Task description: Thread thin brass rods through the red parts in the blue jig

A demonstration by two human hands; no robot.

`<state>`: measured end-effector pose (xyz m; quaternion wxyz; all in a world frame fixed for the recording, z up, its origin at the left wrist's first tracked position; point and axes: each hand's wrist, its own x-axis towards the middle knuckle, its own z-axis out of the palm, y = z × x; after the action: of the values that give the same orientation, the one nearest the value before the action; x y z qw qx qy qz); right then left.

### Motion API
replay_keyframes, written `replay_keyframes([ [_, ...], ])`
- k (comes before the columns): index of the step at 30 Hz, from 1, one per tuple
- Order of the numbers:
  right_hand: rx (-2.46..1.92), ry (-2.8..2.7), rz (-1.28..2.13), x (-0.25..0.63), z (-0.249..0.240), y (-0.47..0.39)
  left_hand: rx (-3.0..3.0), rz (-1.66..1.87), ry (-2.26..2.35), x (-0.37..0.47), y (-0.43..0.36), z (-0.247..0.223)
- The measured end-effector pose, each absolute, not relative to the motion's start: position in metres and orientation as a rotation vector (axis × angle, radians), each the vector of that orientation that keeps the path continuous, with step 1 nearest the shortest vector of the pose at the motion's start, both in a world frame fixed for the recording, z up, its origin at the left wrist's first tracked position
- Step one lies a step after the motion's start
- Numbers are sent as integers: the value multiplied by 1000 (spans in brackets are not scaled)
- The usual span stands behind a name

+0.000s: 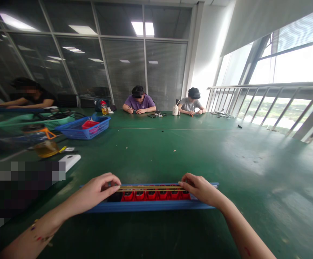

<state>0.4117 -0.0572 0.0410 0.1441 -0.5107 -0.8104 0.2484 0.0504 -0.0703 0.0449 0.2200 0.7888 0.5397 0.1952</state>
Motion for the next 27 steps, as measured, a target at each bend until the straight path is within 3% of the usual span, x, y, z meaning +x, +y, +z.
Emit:
replay_keyframes([
  [3,-1501,-2377,671,413,48,-56,2195,453,1477,47,-68,50],
  [9,-1457,-2490,264,405,78,-49,2332,287,1370,46,-60,78],
  [17,-1245,-2788,532,377,110,-46,2457,123,1234,64,-47,89],
  [27,-1368,-2886,264,368,100,-53,2463,84,1264,60,-47,82],
])
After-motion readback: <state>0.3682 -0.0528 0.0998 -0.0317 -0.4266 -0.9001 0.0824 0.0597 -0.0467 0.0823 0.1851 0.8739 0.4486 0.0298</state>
